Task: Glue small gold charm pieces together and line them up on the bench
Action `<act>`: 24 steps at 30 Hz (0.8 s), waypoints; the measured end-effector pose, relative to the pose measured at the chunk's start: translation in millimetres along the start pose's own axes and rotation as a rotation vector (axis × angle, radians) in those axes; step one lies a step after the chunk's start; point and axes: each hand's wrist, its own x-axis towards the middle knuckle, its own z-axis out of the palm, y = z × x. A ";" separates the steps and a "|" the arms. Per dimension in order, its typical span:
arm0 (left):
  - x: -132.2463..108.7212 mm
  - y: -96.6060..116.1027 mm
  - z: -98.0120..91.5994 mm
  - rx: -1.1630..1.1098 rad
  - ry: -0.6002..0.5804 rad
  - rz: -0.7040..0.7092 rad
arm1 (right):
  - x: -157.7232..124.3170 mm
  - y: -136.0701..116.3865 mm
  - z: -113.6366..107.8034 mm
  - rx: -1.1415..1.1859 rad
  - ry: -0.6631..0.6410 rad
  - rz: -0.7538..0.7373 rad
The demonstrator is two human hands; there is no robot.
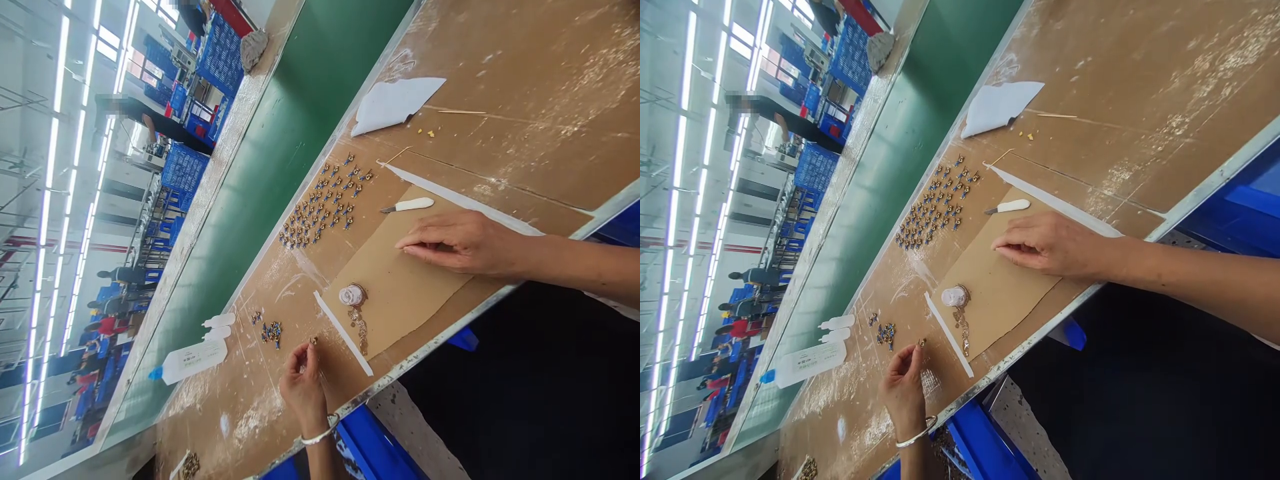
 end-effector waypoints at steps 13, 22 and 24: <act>3.9 -0.8 1.2 0.086 -0.043 0.085 | 1.5 -3.8 -3.0 -0.324 0.068 -0.108; 5.8 16.1 0.7 0.383 -0.098 0.201 | 1.4 -3.4 -2.8 -0.333 0.072 -0.112; 7.8 17.7 1.1 0.396 -0.111 0.220 | 1.1 -1.7 -2.2 -0.316 0.075 -0.116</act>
